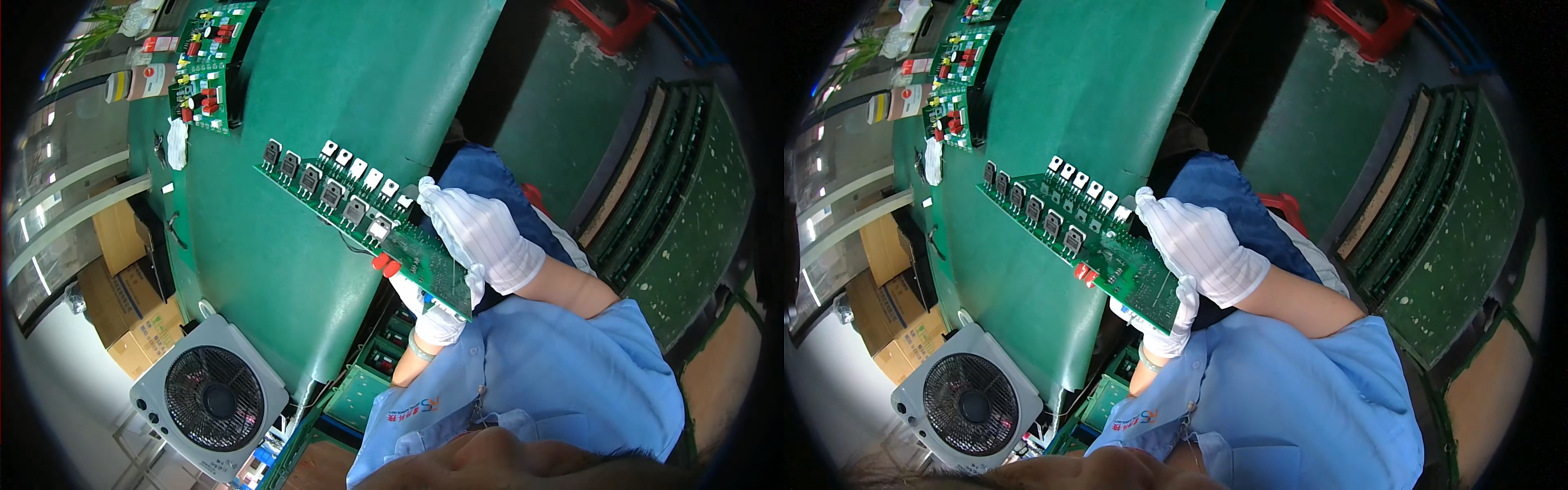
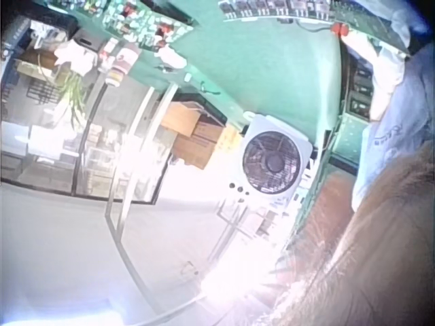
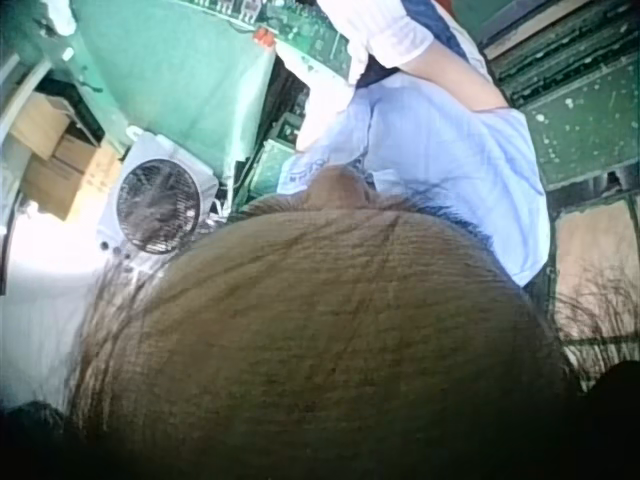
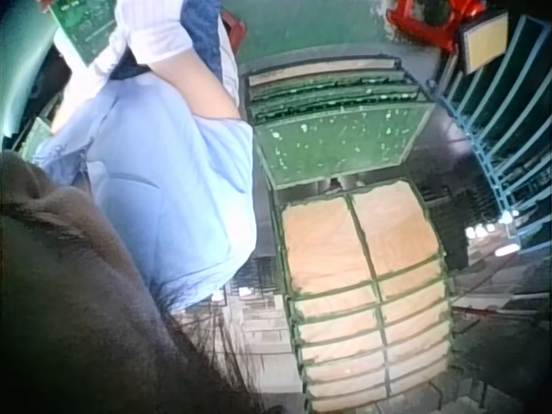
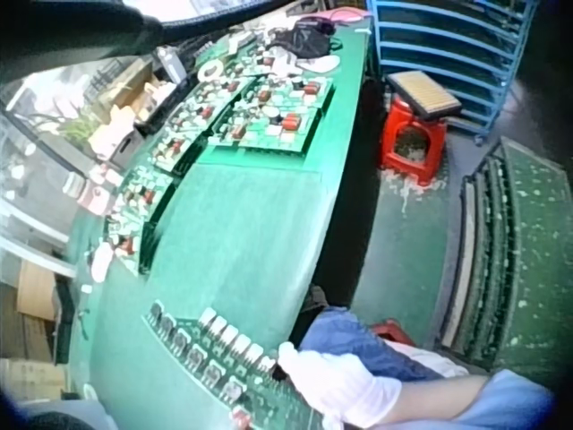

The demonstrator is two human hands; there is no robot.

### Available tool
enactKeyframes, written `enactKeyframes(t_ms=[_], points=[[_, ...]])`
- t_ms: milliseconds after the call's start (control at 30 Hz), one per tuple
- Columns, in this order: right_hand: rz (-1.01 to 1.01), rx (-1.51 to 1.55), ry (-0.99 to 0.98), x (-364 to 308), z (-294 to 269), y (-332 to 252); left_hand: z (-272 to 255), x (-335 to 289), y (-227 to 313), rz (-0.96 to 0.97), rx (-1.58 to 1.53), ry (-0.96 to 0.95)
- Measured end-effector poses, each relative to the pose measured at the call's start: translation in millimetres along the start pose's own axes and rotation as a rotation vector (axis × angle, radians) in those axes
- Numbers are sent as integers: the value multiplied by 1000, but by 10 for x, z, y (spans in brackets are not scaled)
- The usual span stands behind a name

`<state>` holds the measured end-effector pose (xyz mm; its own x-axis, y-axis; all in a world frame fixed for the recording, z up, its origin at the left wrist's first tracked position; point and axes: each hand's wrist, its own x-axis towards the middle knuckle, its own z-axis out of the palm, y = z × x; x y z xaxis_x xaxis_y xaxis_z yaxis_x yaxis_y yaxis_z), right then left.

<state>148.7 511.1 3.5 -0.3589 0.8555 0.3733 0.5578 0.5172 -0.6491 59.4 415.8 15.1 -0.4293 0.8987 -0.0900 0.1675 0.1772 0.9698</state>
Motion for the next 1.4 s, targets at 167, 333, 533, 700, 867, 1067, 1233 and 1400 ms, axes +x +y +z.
enactKeyframes(t_ms=[167, 333, 533, 700, 867, 1067, 1233, 1400], points=[[-5, 18, -7, 4, -1, 7, -14, -1, -10, -9, 0, 5], [-53, -3, 19, 15, -5, 20, -20, 3, 4, -8, 8, -1], [-11, 3, -56, 16, -41, -31, -17, -29, -8, 13, 17, -26], [-23, 65, -78, 23, -70, -11, -29, -23, 16, -2, -4, -18], [-63, 150, -29, 39, -58, -41, -96, -75, -23, -230, -280, 42], [126, 263, 59, 148, -156, 114, -147, -99, 22, 69, 50, -88], [189, 282, 28, 140, -358, 219, -174, -127, 14, 168, 163, -102], [585, 575, -68, -57, -589, 622, -209, -169, -7, 203, 262, -47]])
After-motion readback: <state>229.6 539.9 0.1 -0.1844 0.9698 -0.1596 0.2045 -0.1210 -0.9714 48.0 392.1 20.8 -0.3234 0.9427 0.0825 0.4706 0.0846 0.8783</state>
